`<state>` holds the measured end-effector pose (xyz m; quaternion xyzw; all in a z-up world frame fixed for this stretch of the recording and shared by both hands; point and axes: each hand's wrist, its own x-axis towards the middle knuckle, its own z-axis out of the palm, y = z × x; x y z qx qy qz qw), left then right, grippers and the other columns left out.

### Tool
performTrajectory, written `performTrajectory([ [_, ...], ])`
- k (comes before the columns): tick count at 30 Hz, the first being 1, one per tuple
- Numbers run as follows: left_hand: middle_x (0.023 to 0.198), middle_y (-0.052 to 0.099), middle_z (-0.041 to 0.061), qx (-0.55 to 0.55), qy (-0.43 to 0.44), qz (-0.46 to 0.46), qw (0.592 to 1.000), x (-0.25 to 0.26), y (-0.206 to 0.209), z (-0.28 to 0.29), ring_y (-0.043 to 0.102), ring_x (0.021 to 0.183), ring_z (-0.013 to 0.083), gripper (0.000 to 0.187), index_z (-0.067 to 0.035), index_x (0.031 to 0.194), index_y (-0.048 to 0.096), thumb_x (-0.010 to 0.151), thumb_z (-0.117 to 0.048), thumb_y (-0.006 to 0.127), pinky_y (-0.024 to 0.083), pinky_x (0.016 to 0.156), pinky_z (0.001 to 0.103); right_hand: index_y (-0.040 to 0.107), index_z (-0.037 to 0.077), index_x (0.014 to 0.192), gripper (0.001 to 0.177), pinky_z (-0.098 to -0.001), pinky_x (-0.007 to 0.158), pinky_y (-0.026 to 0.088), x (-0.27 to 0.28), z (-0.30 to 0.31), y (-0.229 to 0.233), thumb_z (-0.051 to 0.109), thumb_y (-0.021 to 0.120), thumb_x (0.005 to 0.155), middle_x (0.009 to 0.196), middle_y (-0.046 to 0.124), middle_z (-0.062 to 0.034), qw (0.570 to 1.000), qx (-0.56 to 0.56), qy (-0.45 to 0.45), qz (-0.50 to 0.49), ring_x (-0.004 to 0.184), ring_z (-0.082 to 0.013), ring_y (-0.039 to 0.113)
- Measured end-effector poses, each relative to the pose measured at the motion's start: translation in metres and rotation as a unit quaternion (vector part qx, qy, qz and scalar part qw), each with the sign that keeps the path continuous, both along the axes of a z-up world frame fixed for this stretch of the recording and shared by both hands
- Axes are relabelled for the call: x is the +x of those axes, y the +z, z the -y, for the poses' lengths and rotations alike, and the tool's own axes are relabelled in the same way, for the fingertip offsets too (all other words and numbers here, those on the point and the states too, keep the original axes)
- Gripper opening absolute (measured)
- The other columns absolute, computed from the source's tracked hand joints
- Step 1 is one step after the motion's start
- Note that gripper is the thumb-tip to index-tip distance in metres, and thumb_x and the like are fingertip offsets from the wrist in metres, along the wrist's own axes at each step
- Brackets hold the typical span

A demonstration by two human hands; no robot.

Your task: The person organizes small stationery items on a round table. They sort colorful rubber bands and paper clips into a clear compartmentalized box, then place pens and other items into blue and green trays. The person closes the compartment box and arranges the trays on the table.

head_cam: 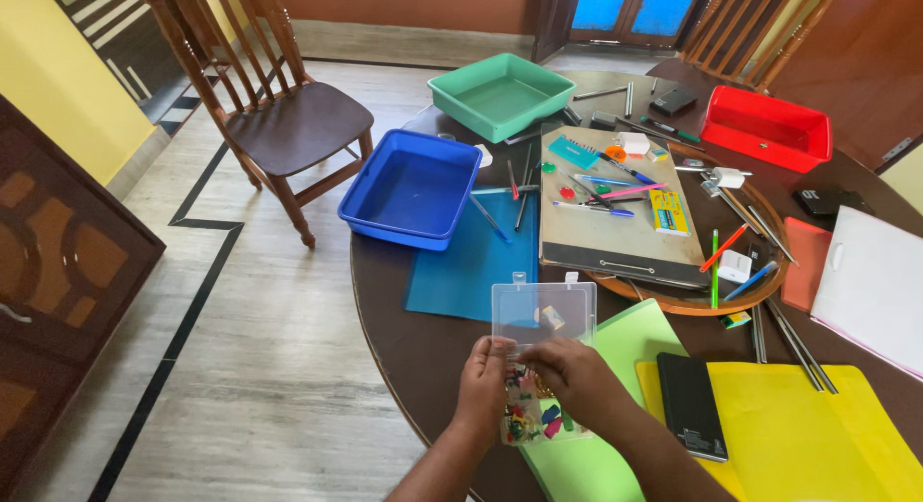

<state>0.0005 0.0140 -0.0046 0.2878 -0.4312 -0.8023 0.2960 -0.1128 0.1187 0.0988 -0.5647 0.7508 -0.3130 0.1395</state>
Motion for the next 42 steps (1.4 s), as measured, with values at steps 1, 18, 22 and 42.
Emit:
performTrajectory([
  [1,0.093,0.066,0.002,-0.008,0.002,-0.011,1.0,0.001,0.001,0.0,0.062,0.082,0.0082,0.028,-0.008,0.105,0.063,0.106,-0.032,0.05,0.055,0.074,0.027,0.076,0.014,0.102,0.017,-0.0402,0.079,0.056,-0.002,0.001,0.0,0.014,0.067,0.088,0.092,0.072,-0.0069,1.0,-0.02,0.019,0.0,0.089,-0.0284,0.069],
  [18,0.093,0.066,0.002,0.048,-0.011,0.023,0.999,0.009,0.017,-0.007,0.065,0.075,0.0074,0.027,-0.012,0.108,0.061,0.106,-0.036,0.047,0.057,0.059,0.024,0.079,0.018,0.096,0.015,-0.04,0.081,0.056,0.013,-0.016,0.009,0.023,0.076,0.082,0.097,0.073,-0.0023,0.987,0.037,0.142,-0.064,0.094,-0.026,0.07],
  [22,0.087,0.064,0.004,0.054,-0.003,0.028,0.998,0.009,0.01,-0.008,0.056,0.058,0.0116,0.027,-0.011,0.104,0.061,0.106,-0.035,0.049,0.049,0.049,0.027,0.077,0.02,0.111,0.03,-0.044,0.082,0.054,0.032,-0.024,0.008,0.03,0.078,0.082,0.103,0.07,-0.005,0.976,0.12,0.142,-0.111,0.094,-0.0292,0.067],
  [42,0.096,0.067,0.002,0.047,-0.005,0.004,0.999,0.017,-0.001,-0.007,0.064,0.076,0.0081,0.031,-0.009,0.107,0.063,0.105,-0.037,0.05,0.054,0.055,0.024,0.077,0.01,0.109,0.026,-0.0333,0.076,0.062,0.029,-0.012,0.006,0.015,0.074,0.084,0.094,0.077,-0.0091,0.99,0.098,-0.036,0.098,0.079,-0.0208,0.078],
])
